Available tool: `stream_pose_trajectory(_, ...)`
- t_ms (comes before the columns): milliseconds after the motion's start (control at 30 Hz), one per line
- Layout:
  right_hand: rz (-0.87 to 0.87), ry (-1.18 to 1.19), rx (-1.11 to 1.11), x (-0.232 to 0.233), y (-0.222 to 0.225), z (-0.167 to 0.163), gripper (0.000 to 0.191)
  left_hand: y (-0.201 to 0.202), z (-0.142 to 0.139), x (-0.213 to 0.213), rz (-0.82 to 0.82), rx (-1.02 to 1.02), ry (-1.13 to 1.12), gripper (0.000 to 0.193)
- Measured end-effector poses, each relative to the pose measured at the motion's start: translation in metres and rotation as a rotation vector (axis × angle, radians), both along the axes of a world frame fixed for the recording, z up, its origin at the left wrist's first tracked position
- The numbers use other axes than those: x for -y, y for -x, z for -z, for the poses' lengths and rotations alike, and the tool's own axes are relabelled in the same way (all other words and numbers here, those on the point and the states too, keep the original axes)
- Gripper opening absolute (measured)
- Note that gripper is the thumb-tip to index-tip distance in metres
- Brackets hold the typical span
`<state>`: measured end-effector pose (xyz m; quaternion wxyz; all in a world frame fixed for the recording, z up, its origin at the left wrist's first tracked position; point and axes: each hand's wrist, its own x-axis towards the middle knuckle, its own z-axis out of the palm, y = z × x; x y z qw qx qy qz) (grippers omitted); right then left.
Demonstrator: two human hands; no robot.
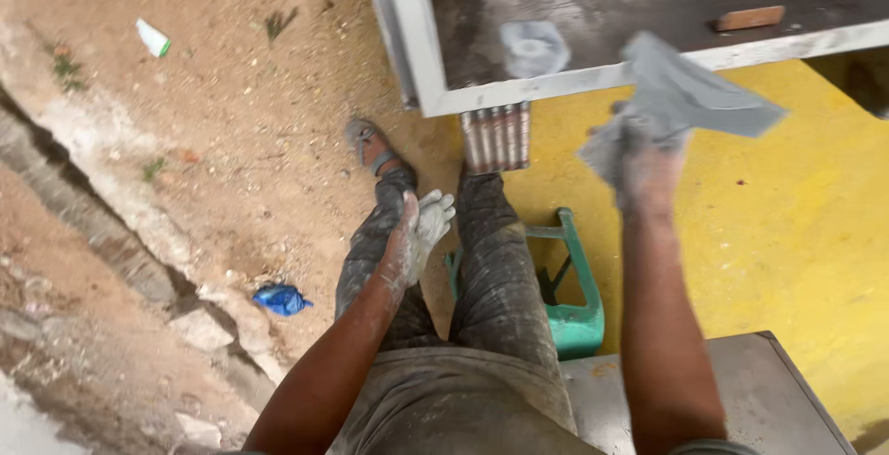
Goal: The person applies gray putty filler to the seams and edges of stainless steel cabinet frames, spreading it with a small hand trowel and smoothing it over panels, corners, and undersides of several cabinet units.
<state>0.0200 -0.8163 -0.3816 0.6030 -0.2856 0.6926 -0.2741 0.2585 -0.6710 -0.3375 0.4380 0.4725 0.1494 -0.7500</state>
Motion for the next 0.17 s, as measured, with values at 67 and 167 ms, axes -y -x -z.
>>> stream_pose_trajectory(67, -0.609, 0.101, -0.355, -0.036, -0.058, 0.012, 0.037, -0.02, 0.005, -0.008, -0.06, 0.043, -0.031, 0.1)
stream_pose_trajectory(167, -0.034, -0.405, 0.274, -0.055, -0.111, 0.015, 0.095, -0.039, 0.012, -0.007, -0.15, 0.14, -0.038, 0.107)
